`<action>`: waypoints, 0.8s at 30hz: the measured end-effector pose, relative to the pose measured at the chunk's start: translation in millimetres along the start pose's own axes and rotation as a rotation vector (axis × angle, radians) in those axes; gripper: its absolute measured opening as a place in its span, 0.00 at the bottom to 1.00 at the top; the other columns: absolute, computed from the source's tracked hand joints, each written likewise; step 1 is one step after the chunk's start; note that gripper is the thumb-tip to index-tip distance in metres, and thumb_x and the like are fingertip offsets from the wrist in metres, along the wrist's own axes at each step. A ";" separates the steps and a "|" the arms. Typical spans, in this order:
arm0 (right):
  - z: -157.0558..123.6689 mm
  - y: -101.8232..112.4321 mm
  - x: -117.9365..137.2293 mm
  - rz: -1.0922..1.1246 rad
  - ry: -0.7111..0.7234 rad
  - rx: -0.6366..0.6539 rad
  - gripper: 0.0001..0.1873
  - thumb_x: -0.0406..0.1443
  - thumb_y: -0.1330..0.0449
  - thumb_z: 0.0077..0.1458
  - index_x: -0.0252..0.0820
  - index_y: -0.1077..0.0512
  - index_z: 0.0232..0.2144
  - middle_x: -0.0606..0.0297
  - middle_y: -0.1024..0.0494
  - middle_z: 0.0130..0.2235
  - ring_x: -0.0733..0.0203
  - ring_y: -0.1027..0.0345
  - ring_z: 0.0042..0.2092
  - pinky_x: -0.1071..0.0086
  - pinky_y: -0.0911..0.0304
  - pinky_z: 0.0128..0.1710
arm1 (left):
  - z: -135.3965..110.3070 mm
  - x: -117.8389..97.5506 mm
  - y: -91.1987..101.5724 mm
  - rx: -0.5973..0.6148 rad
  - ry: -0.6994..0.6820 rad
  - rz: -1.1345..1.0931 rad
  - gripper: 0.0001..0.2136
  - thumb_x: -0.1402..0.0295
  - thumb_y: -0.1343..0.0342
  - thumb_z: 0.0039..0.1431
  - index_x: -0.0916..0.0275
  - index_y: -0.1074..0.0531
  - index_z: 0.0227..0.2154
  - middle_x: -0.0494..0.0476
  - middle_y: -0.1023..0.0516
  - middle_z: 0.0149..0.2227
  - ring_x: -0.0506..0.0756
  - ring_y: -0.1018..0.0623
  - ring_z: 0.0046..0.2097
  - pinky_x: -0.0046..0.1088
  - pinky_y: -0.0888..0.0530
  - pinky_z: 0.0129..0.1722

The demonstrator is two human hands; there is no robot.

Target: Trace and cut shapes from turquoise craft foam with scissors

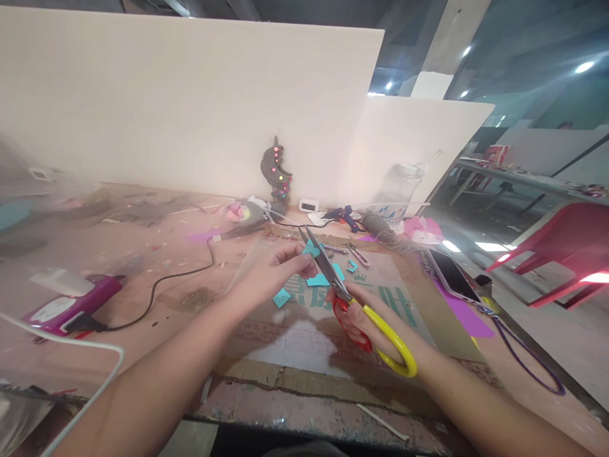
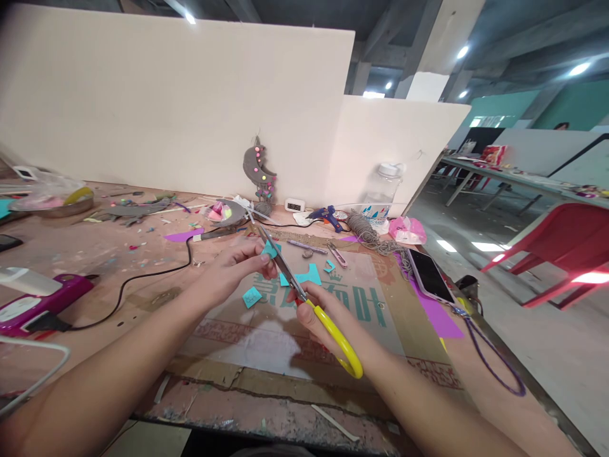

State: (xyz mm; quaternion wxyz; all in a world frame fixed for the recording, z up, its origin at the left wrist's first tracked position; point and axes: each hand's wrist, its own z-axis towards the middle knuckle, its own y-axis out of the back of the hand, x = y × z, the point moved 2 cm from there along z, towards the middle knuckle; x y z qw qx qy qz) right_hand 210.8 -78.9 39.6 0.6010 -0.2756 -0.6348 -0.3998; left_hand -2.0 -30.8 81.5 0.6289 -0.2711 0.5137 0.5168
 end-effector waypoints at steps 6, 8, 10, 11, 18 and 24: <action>0.3 -3.8 6.0 0.017 0.007 -0.033 0.29 0.61 0.44 0.60 0.42 0.34 0.45 0.75 0.44 0.26 0.71 0.56 0.23 0.73 0.59 0.21 | 0.0 -0.4 1.3 0.001 -0.030 0.066 0.15 0.59 0.45 0.63 0.62 0.25 0.26 0.54 0.21 0.30 0.54 0.23 0.36 0.30 0.29 0.40; 0.6 -3.6 7.1 0.013 -0.009 -0.034 0.29 0.60 0.44 0.59 0.42 0.34 0.45 0.75 0.45 0.26 0.71 0.55 0.22 0.73 0.58 0.21 | -0.3 -0.2 2.1 -0.003 -0.041 0.091 0.15 0.59 0.45 0.64 0.62 0.25 0.25 0.54 0.21 0.30 0.54 0.23 0.36 0.30 0.29 0.40; 0.9 -3.1 7.8 -0.001 -0.021 -0.039 0.30 0.61 0.43 0.58 0.42 0.34 0.45 0.75 0.45 0.26 0.71 0.55 0.22 0.73 0.58 0.21 | -0.5 0.4 3.0 -0.001 -0.050 0.102 0.15 0.59 0.46 0.65 0.62 0.25 0.26 0.54 0.21 0.30 0.54 0.23 0.36 0.30 0.29 0.40; 1.1 -2.8 7.9 -0.006 -0.023 -0.044 0.30 0.61 0.43 0.58 0.41 0.34 0.44 0.75 0.45 0.26 0.71 0.55 0.22 0.73 0.58 0.21 | -0.5 0.9 3.4 0.001 -0.053 0.109 0.15 0.59 0.46 0.65 0.62 0.25 0.26 0.54 0.21 0.31 0.54 0.23 0.36 0.30 0.29 0.40; 1.3 -2.2 5.4 -0.006 -0.026 -0.045 0.29 0.61 0.43 0.59 0.42 0.35 0.45 0.77 0.46 0.24 0.70 0.56 0.22 0.73 0.58 0.20 | 0.9 5.0 5.8 -0.028 -0.058 0.137 0.16 0.58 0.46 0.66 0.62 0.24 0.28 0.55 0.20 0.31 0.54 0.22 0.36 0.30 0.29 0.41; 3.3 -1.7 7.3 -0.027 -0.029 -0.071 0.32 0.63 0.43 0.56 0.42 0.34 0.43 0.77 0.45 0.25 0.71 0.56 0.21 0.73 0.57 0.20 | 1.1 9.3 7.5 -0.068 -0.038 0.131 0.16 0.57 0.45 0.65 0.62 0.23 0.29 0.56 0.19 0.31 0.55 0.22 0.36 0.30 0.28 0.40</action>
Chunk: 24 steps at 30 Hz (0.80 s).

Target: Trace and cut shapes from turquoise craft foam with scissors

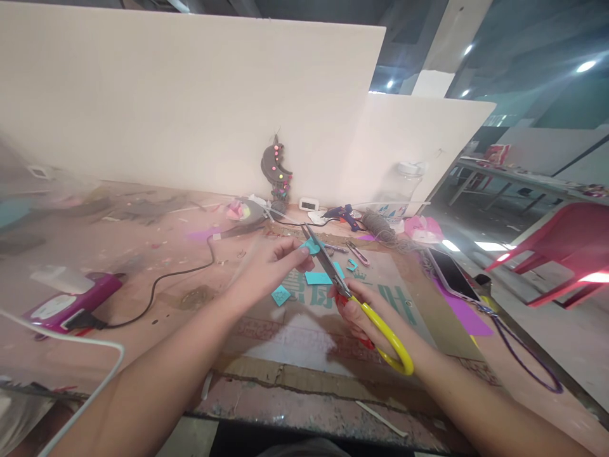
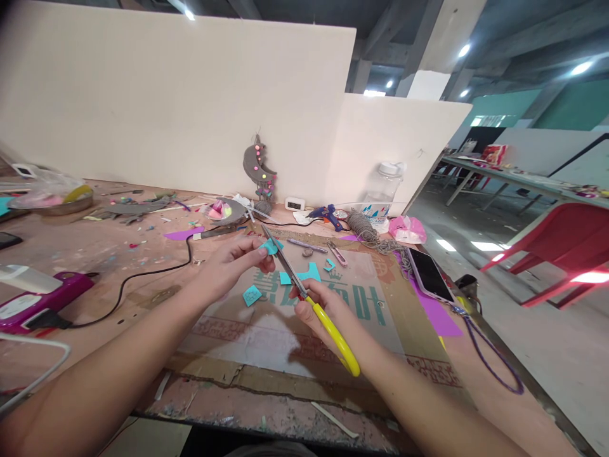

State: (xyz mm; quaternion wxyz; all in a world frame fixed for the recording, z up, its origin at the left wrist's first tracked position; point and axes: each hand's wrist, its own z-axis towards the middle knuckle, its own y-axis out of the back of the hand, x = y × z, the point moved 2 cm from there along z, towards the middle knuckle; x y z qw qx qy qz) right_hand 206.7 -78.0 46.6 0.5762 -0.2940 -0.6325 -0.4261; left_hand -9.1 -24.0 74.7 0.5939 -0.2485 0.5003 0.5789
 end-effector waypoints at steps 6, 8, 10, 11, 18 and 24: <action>1.9 2.4 0.4 -0.037 -0.008 -0.015 0.32 0.63 0.42 0.55 0.42 0.34 0.43 0.76 0.44 0.25 0.71 0.56 0.21 0.73 0.56 0.20 | -0.4 1.3 1.5 -0.020 -0.001 0.010 0.16 0.56 0.45 0.66 0.62 0.23 0.29 0.55 0.18 0.32 0.55 0.21 0.36 0.30 0.27 0.40; 2.2 3.5 -0.1 -0.057 -0.012 -0.006 0.32 0.63 0.43 0.56 0.42 0.34 0.43 0.76 0.44 0.25 0.70 0.56 0.22 0.72 0.56 0.20 | 0.2 3.2 1.8 -0.035 0.013 0.003 0.16 0.56 0.45 0.65 0.62 0.23 0.30 0.55 0.18 0.32 0.55 0.21 0.36 0.30 0.27 0.40; 2.1 4.3 0.0 -0.081 -0.004 0.008 0.31 0.63 0.45 0.57 0.43 0.35 0.43 0.75 0.43 0.26 0.70 0.56 0.22 0.72 0.56 0.21 | 1.0 5.4 2.2 -0.048 0.019 -0.014 0.15 0.57 0.45 0.65 0.62 0.23 0.29 0.55 0.18 0.32 0.55 0.20 0.36 0.30 0.27 0.40; 1.9 4.6 0.4 -0.096 0.007 0.021 0.32 0.64 0.46 0.57 0.43 0.35 0.43 0.74 0.42 0.26 0.69 0.55 0.22 0.72 0.55 0.21 | 1.3 6.0 2.2 -0.049 0.018 -0.023 0.14 0.58 0.45 0.65 0.62 0.23 0.29 0.55 0.18 0.32 0.55 0.20 0.36 0.30 0.27 0.40; 1.0 4.2 0.7 -0.149 0.095 0.076 0.35 0.65 0.51 0.59 0.43 0.36 0.48 0.70 0.39 0.30 0.67 0.53 0.25 0.71 0.52 0.23 | -1.5 -4.5 -0.2 -0.005 -0.007 0.023 0.14 0.60 0.45 0.64 0.61 0.26 0.27 0.55 0.18 0.32 0.55 0.22 0.37 0.31 0.29 0.40; 4.1 5.5 -8.0 -0.131 0.127 0.086 0.34 0.64 0.50 0.59 0.42 0.35 0.47 0.72 0.42 0.27 0.67 0.54 0.25 0.71 0.54 0.23 | -2.7 -11.4 -2.4 0.016 -0.001 0.020 0.12 0.61 0.46 0.64 0.61 0.26 0.28 0.55 0.19 0.33 0.55 0.23 0.38 0.32 0.31 0.41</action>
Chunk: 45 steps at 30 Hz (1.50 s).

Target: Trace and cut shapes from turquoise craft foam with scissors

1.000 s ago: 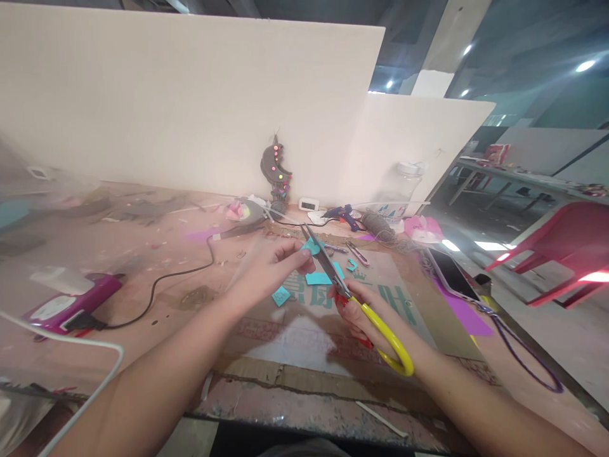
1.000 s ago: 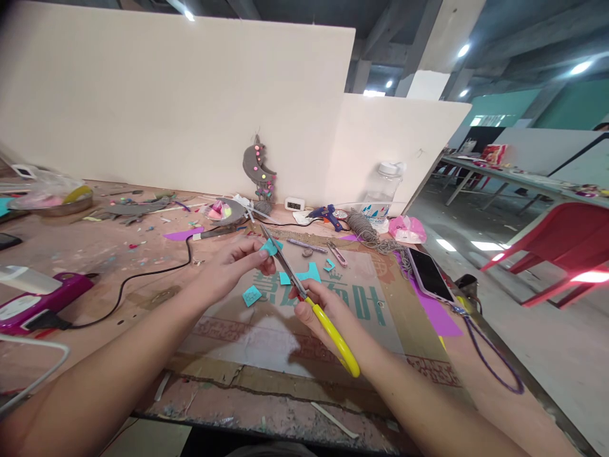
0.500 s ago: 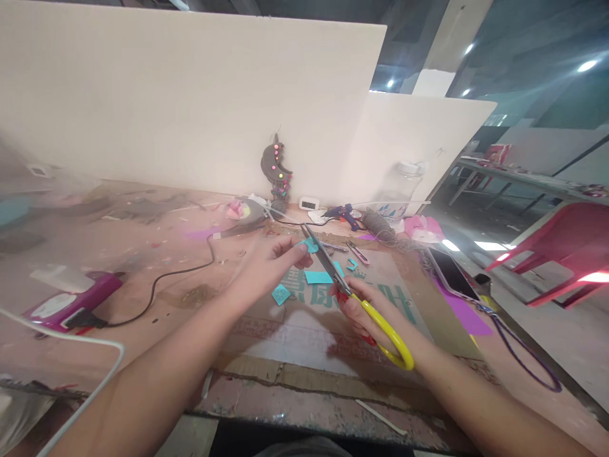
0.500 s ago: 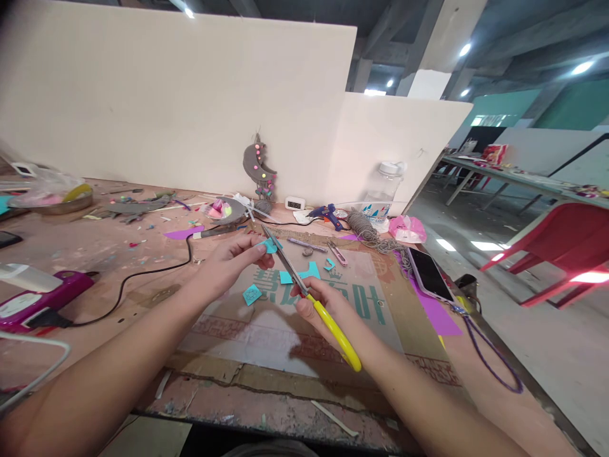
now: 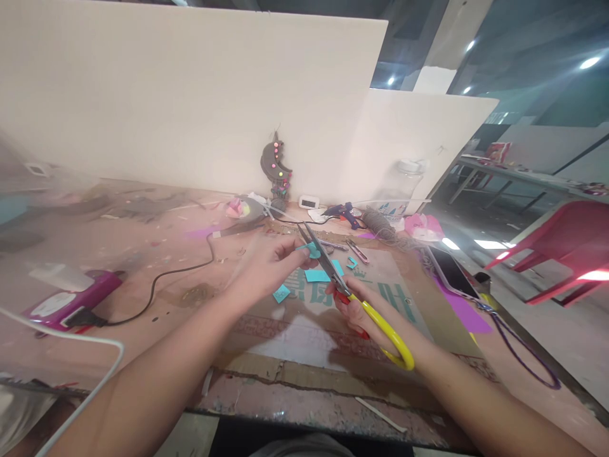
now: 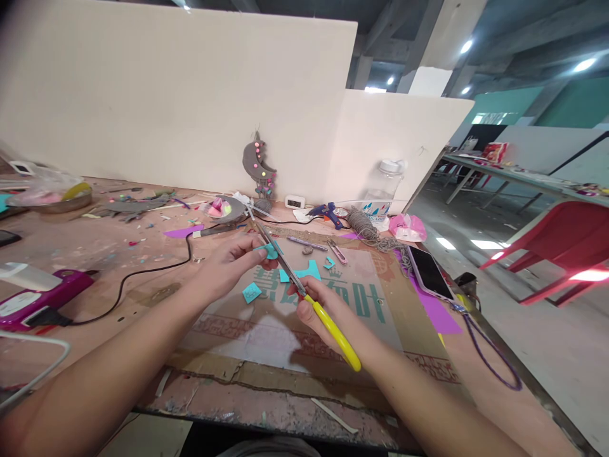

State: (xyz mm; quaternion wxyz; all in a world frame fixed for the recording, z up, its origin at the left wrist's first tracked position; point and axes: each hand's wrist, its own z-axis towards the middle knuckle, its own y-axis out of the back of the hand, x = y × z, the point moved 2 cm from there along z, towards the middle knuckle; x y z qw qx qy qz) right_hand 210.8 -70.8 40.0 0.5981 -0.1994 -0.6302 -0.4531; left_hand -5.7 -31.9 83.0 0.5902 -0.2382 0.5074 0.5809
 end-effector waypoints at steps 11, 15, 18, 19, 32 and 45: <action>0.4 0.3 -0.7 0.006 -0.010 -0.017 0.35 0.65 0.50 0.59 0.41 0.35 0.46 0.72 0.42 0.27 0.68 0.54 0.25 0.72 0.54 0.22 | 0.2 4.3 0.4 0.005 -0.006 -0.006 0.13 0.61 0.46 0.64 0.62 0.26 0.28 0.55 0.19 0.33 0.55 0.22 0.38 0.31 0.30 0.41; 1.2 -0.3 -3.7 0.014 -0.007 -0.026 0.34 0.64 0.49 0.59 0.41 0.35 0.46 0.73 0.43 0.27 0.69 0.56 0.24 0.73 0.55 0.21 | 0.4 2.5 -0.4 0.007 -0.008 -0.007 0.13 0.61 0.46 0.64 0.62 0.26 0.28 0.54 0.19 0.33 0.55 0.22 0.38 0.31 0.30 0.41; 1.3 -1.0 -5.0 0.026 0.007 -0.036 0.33 0.63 0.48 0.60 0.41 0.35 0.46 0.73 0.43 0.27 0.70 0.56 0.24 0.73 0.55 0.21 | 0.8 2.6 -0.7 0.014 -0.016 -0.020 0.13 0.61 0.46 0.64 0.62 0.26 0.28 0.54 0.19 0.33 0.55 0.22 0.38 0.30 0.30 0.40; 1.2 -1.1 -5.3 0.028 0.008 -0.037 0.33 0.63 0.48 0.60 0.41 0.35 0.46 0.73 0.43 0.27 0.70 0.56 0.24 0.73 0.55 0.21 | 0.9 3.1 -0.7 0.014 -0.017 -0.016 0.13 0.61 0.46 0.64 0.62 0.26 0.28 0.54 0.19 0.33 0.55 0.23 0.37 0.31 0.30 0.40; 1.7 -0.1 -1.9 0.033 -0.017 -0.050 0.35 0.65 0.46 0.57 0.40 0.34 0.44 0.72 0.41 0.28 0.70 0.54 0.23 0.72 0.54 0.22 | 2.9 15.1 1.5 -0.022 -0.016 0.013 0.15 0.56 0.45 0.64 0.62 0.24 0.30 0.55 0.18 0.33 0.55 0.21 0.36 0.30 0.28 0.37; -2.1 -2.6 11.5 0.065 -0.120 -0.069 0.36 0.65 0.45 0.55 0.40 0.35 0.45 0.75 0.43 0.27 0.71 0.55 0.22 0.72 0.56 0.21 | 3.3 16.3 3.4 -0.074 -0.001 -0.033 0.16 0.54 0.43 0.64 0.62 0.27 0.29 0.55 0.18 0.32 0.56 0.19 0.38 0.29 0.28 0.38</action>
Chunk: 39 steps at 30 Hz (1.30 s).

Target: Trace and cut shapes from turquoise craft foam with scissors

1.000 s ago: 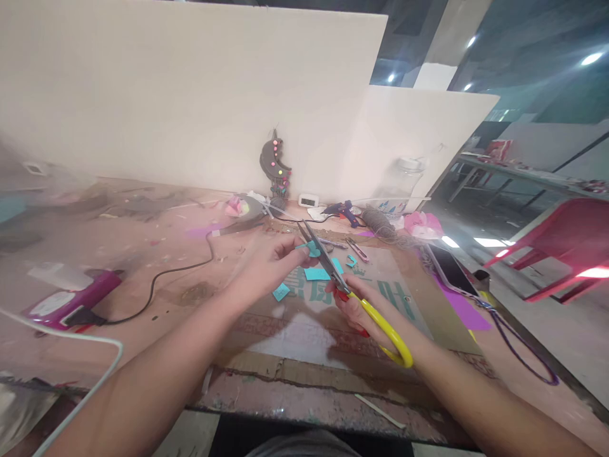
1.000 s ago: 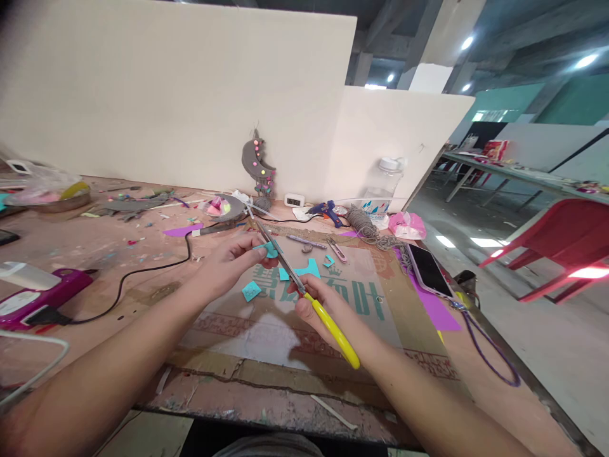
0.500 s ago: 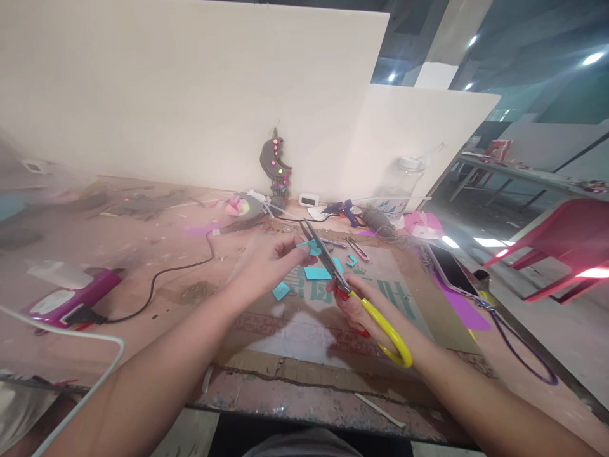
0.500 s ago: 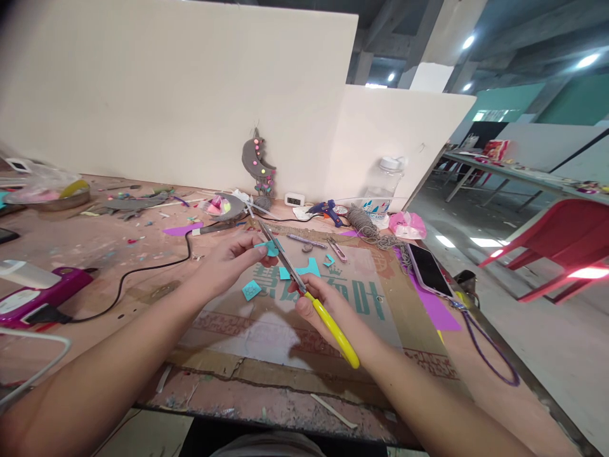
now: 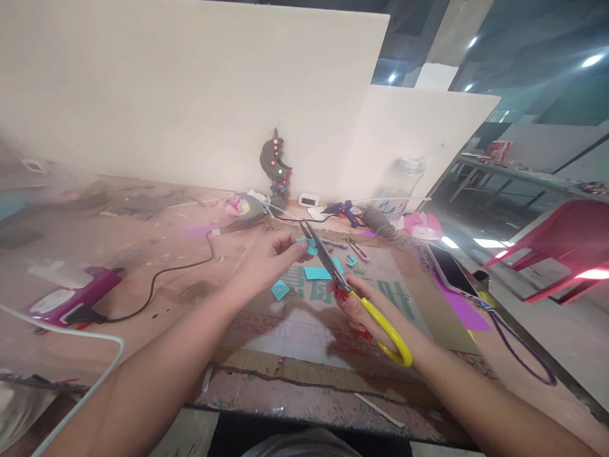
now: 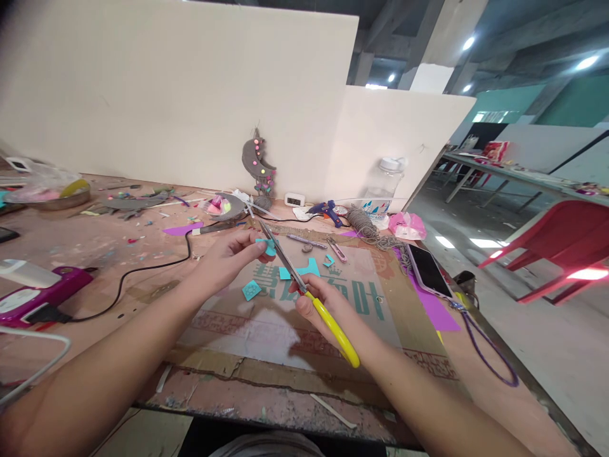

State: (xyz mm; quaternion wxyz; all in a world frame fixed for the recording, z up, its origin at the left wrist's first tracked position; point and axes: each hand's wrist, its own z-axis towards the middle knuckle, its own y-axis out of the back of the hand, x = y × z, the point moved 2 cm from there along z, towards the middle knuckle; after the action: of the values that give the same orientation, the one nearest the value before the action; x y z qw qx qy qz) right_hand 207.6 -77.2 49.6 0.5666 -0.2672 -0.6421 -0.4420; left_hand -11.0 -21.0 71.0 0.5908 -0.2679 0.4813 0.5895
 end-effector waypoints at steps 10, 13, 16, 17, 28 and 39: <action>-0.7 0.8 0.4 -0.032 -0.028 -0.004 0.36 0.65 0.45 0.55 0.40 0.35 0.45 0.77 0.45 0.24 0.70 0.55 0.21 0.72 0.56 0.21 | 0.7 -2.1 1.6 -0.032 0.014 -0.028 0.15 0.55 0.42 0.63 0.62 0.25 0.29 0.54 0.19 0.31 0.55 0.20 0.37 0.30 0.28 0.39; -0.6 0.6 -1.5 -0.013 -0.021 -0.003 0.35 0.65 0.45 0.55 0.41 0.34 0.45 0.77 0.45 0.24 0.70 0.56 0.22 0.72 0.55 0.22 | 1.1 -2.6 1.6 -0.040 0.010 -0.047 0.14 0.56 0.42 0.63 0.62 0.26 0.29 0.52 0.20 0.30 0.54 0.21 0.36 0.29 0.29 0.39; -0.6 0.1 -1.7 -0.002 -0.008 -0.011 0.34 0.64 0.44 0.56 0.41 0.34 0.44 0.77 0.45 0.24 0.70 0.56 0.22 0.72 0.55 0.22 | 1.2 -1.8 1.6 -0.036 0.013 -0.055 0.14 0.56 0.42 0.63 0.61 0.26 0.29 0.52 0.20 0.30 0.54 0.21 0.36 0.29 0.29 0.39; -0.6 -0.2 -1.4 0.001 -0.005 -0.013 0.33 0.64 0.44 0.56 0.41 0.34 0.44 0.77 0.45 0.24 0.70 0.56 0.22 0.72 0.55 0.22 | 1.2 -1.3 1.6 -0.036 0.015 -0.055 0.14 0.56 0.42 0.63 0.61 0.26 0.29 0.52 0.20 0.31 0.54 0.21 0.37 0.29 0.29 0.39; 0.4 -1.8 -1.9 0.016 -0.024 -0.042 0.33 0.64 0.43 0.55 0.42 0.35 0.44 0.78 0.46 0.23 0.70 0.57 0.21 0.72 0.57 0.19 | 2.6 2.5 -3.8 0.039 0.134 -0.164 0.16 0.53 0.36 0.57 0.63 0.24 0.32 0.56 0.18 0.33 0.56 0.19 0.38 0.32 0.25 0.41; 0.4 -1.0 -1.3 -0.028 -0.008 -0.031 0.32 0.63 0.45 0.57 0.42 0.35 0.43 0.77 0.45 0.24 0.70 0.56 0.21 0.72 0.57 0.20 | 2.5 1.2 -3.6 -0.065 0.141 -0.308 0.15 0.54 0.34 0.55 0.62 0.26 0.30 0.53 0.19 0.32 0.54 0.19 0.36 0.32 0.24 0.40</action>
State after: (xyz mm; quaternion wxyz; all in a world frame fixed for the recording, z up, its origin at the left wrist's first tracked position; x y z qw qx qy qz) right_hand 206.8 -77.1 48.0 0.5534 -0.2687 -0.6413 -0.4586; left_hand -7.1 -18.8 70.1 0.6299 -0.3984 0.4553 0.4871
